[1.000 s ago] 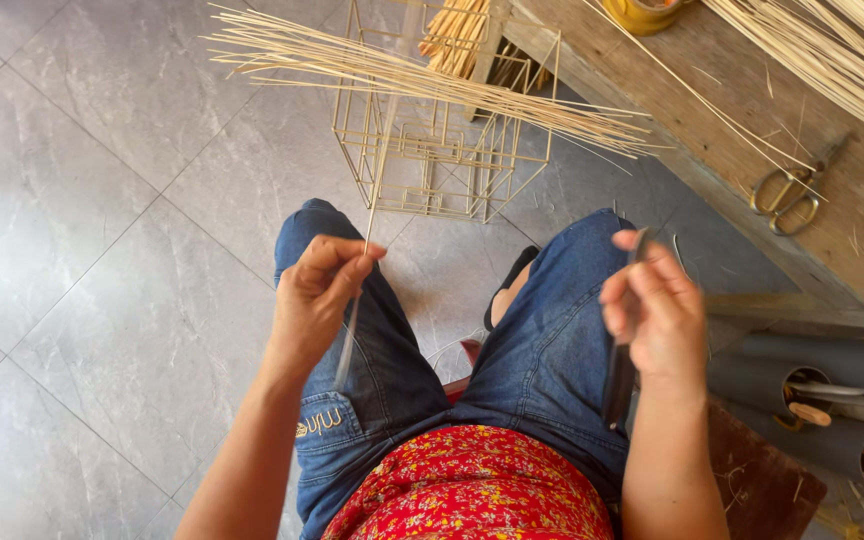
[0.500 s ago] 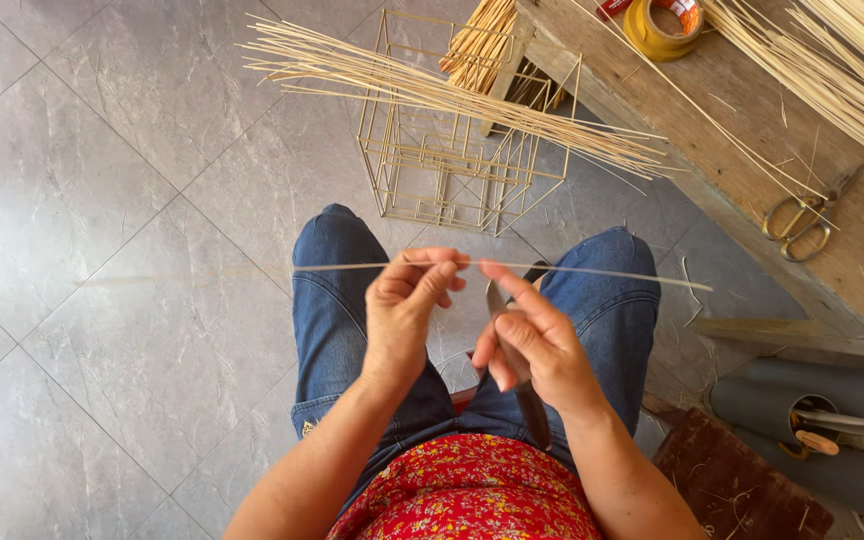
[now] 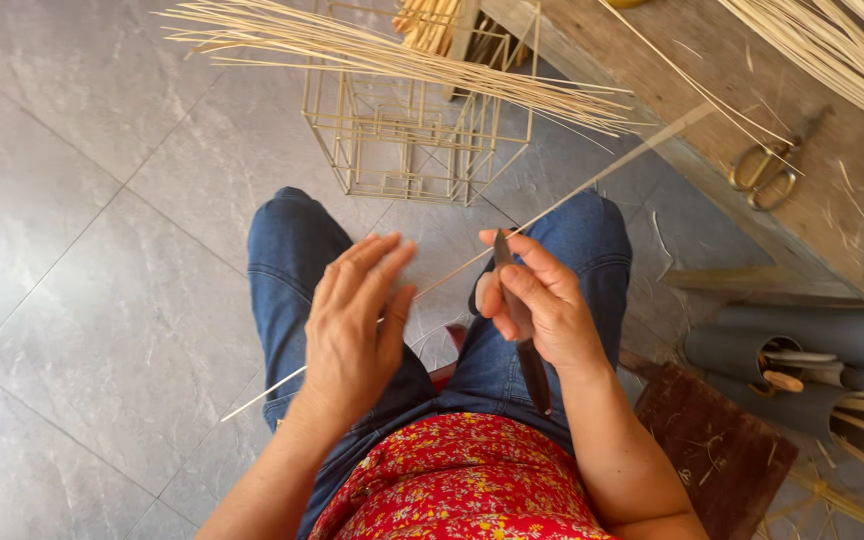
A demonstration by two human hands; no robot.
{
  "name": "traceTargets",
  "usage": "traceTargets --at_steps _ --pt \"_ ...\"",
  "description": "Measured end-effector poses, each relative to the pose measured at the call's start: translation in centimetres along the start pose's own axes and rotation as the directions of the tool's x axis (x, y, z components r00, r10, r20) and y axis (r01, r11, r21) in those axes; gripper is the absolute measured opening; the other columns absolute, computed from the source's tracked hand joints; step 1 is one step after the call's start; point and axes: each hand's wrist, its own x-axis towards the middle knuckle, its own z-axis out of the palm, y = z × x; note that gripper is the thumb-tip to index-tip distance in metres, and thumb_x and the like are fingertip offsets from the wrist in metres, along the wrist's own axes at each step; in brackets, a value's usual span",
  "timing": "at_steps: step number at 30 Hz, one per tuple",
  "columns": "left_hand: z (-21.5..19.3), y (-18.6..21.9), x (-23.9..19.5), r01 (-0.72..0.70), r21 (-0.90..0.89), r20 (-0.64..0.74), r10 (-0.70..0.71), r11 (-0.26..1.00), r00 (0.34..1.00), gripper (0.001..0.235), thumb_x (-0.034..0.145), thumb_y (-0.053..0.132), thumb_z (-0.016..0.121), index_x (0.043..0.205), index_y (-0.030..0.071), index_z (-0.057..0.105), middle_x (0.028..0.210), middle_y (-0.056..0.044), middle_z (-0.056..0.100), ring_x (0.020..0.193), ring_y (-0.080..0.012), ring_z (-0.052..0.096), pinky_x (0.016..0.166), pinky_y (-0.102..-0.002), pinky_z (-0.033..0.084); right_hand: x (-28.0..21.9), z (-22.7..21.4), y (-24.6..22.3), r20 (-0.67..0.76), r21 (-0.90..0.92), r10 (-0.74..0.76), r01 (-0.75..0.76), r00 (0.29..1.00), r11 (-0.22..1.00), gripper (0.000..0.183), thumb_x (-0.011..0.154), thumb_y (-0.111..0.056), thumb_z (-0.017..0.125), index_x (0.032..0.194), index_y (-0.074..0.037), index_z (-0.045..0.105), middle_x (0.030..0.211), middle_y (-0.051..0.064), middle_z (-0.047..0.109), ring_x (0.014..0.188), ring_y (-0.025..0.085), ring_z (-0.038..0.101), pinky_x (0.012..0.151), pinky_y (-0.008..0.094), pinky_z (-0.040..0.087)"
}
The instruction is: The person sits on a low stool and uses a knife to shave thin bamboo strips one at a time. They hold each strip with the left hand and draw the knife along its length with the right hand, then place the finished strip into a wire basket on the floor.
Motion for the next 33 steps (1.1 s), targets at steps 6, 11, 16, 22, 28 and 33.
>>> traceTargets --at_steps 6,11,16,22,28,33 --pt "1.8 -1.6 -0.3 0.623 -0.303 0.545 -0.406 0.721 0.734 0.027 0.098 0.019 0.061 0.118 0.007 0.073 0.074 -0.006 0.073 0.063 -0.0102 0.063 0.058 -0.028 0.052 0.1 0.4 -0.3 -0.027 -0.019 0.037 -0.037 0.999 0.999 0.039 0.109 -0.018 0.052 0.146 -0.004 0.053 0.08 0.011 0.068 0.056 0.011 0.057 0.051 0.023 0.046" --pt "2.4 -2.5 -1.0 0.603 -0.279 0.546 -0.394 0.748 0.74 0.021 0.099 0.02 0.062 0.107 0.007 0.076 0.06 -0.004 0.065 0.055 -0.0075 0.062 0.052 -0.027 0.05 -0.2 1.8 0.5 0.004 -0.119 0.152 -0.15 0.988 0.981 0.039 0.107 -0.019 0.051 0.144 -0.006 0.052 0.078 0.008 0.07 0.054 0.008 0.059 0.047 0.02 0.045" --pt "1.3 -3.0 -1.0 0.602 -0.197 0.581 -0.402 0.774 0.708 0.02 0.098 0.019 0.062 0.105 0.007 0.076 0.056 -0.005 0.059 0.052 -0.0096 0.058 0.051 -0.028 0.048 0.1 1.0 0.5 -0.048 -0.142 0.125 -0.131 0.991 0.981 0.034 0.108 -0.019 0.051 0.14 -0.005 0.056 0.078 0.008 0.069 0.055 0.008 0.059 0.047 0.02 0.044" --pt "-0.9 -4.2 -1.5 0.546 -0.185 0.578 -0.359 0.817 0.733 0.018 0.098 0.017 0.061 0.104 0.006 0.075 0.059 -0.005 0.06 0.053 -0.0097 0.058 0.05 -0.029 0.047 0.7 -3.1 -1.1 -0.179 -0.16 -0.071 0.042 0.981 0.986 0.029 0.109 -0.017 0.053 0.134 -0.006 0.061 0.078 0.008 0.068 0.054 0.008 0.058 0.047 0.021 0.046" --pt "-2.3 -5.3 -2.3 0.5 -0.149 0.563 -0.342 0.853 0.752 0.019 0.097 0.017 0.062 0.105 0.006 0.076 0.06 -0.005 0.062 0.052 -0.01 0.059 0.051 -0.028 0.049 0.6 -7.5 -2.1 -0.374 -0.209 -0.196 0.123 0.907 0.97 0.028 0.109 -0.017 0.058 0.133 -0.005 0.062 0.078 0.008 0.067 0.054 0.01 0.056 0.046 0.022 0.044" --pt "-2.4 -5.7 -2.4 0.525 -0.092 0.504 -0.415 0.846 0.757 0.018 0.096 0.017 0.064 0.104 0.007 0.077 0.06 -0.005 0.066 0.053 -0.0106 0.063 0.049 -0.029 0.05 0.4 -9.6 -4.1 -0.512 -0.143 -0.24 0.194 0.825 0.971 0.029 0.109 -0.017 0.058 0.137 -0.007 0.061 0.08 0.007 0.068 0.055 0.009 0.057 0.047 0.023 0.044"
